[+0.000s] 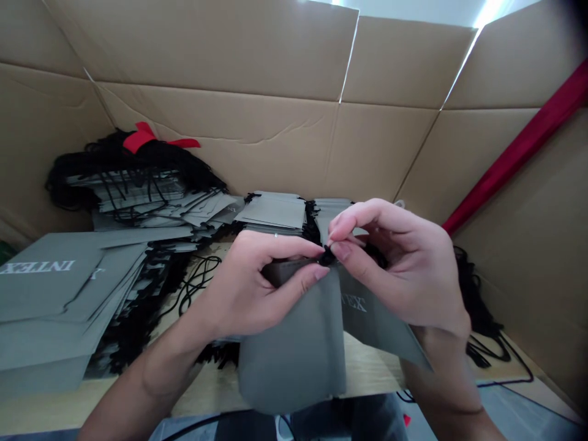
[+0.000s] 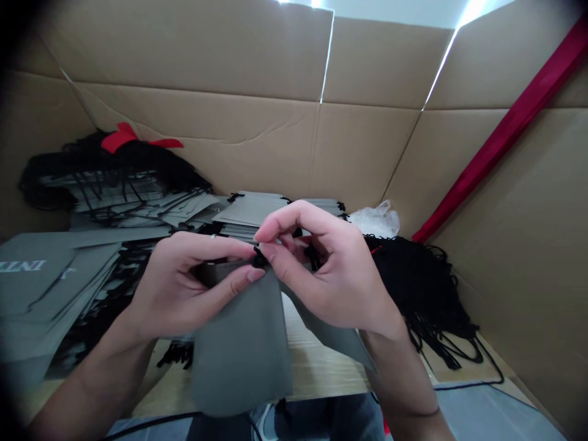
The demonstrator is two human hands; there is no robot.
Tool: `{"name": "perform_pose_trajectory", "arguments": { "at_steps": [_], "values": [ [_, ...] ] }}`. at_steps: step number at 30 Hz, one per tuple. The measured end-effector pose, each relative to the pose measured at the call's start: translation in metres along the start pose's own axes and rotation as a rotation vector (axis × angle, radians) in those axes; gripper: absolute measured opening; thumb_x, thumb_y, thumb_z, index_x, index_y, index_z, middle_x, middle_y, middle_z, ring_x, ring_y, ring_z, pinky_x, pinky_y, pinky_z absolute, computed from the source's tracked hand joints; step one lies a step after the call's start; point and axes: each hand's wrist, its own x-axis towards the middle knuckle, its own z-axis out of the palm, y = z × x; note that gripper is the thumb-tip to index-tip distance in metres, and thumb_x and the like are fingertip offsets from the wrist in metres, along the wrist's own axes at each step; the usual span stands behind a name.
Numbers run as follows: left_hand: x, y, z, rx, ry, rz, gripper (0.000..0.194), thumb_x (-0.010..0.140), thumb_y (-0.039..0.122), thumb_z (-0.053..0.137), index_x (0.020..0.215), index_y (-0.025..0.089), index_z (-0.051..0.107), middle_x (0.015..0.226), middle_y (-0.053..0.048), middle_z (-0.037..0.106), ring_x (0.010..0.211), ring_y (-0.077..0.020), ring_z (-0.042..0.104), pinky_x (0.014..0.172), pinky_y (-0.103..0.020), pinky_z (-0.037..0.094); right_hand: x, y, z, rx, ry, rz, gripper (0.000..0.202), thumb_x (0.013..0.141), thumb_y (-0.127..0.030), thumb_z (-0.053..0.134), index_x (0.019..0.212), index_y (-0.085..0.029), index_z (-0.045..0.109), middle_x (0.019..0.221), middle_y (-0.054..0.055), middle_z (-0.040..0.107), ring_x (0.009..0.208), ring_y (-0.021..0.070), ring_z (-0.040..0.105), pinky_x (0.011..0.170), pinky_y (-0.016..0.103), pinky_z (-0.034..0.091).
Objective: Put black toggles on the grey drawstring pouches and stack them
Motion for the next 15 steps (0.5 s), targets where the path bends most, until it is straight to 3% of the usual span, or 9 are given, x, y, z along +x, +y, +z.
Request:
{"name": "perform_pose_trajectory", "arguments": {
  "at_steps": [3, 10, 13, 15],
  "values": [
    [0.0012, 0.0026, -0.0046, -0.032, -0.040, -0.044, 0.004, 0.095, 0.017, 0.080, 0.091, 0.018, 0.080, 0.062, 0.005, 0.068, 0.049, -0.0078, 0.051, 0.047, -0.019, 0.042, 0.0001, 0.0006, 0.0026, 0.027, 0.014, -0.010, 0.006, 0.103, -0.018, 0.078, 0.106, -0.024, 0.077, 0.101, 0.005, 0.074, 0.095, 0.0194, 0.071, 0.067, 0.028, 0.059],
    [0.0005, 0.0024, -0.0085, -0.037, -0.155, -0.057, 0.011, 0.101, 0.017, 0.073, 0.091, 0.019, 0.078, 0.072, 0.003, 0.073, 0.058, -0.0092, 0.057, 0.053, -0.021, 0.044, 0.0050, -0.0010, -0.0069, -0.003, -0.156, -0.027, 0.013, 0.103, -0.024, 0.082, 0.116, -0.024, 0.080, 0.104, 0.003, 0.076, 0.085, 0.0148, 0.070, 0.064, 0.024, 0.055],
    [-0.0002, 0.0017, -0.0077, 0.018, -0.167, -0.034, 0.009, 0.101, 0.016, 0.071, 0.095, 0.019, 0.077, 0.076, 0.003, 0.072, 0.063, -0.0087, 0.057, 0.061, -0.022, 0.046, 0.0067, -0.0010, -0.0060, 0.041, -0.137, -0.004, 0.004, 0.104, -0.023, 0.081, 0.107, -0.022, 0.079, 0.096, 0.002, 0.077, 0.081, 0.0133, 0.070, 0.064, 0.023, 0.055],
    [-0.0007, 0.0016, -0.0078, 0.059, -0.182, -0.014, 0.011, 0.101, 0.014, 0.070, 0.092, 0.019, 0.073, 0.072, 0.006, 0.064, 0.062, -0.0079, 0.048, 0.060, -0.022, 0.042, 0.0068, -0.0001, -0.0033, 0.068, -0.126, -0.020, 0.002, 0.105, -0.022, 0.080, 0.103, -0.021, 0.079, 0.093, 0.001, 0.076, 0.081, 0.0135, 0.070, 0.065, 0.024, 0.056]
  ]
}}
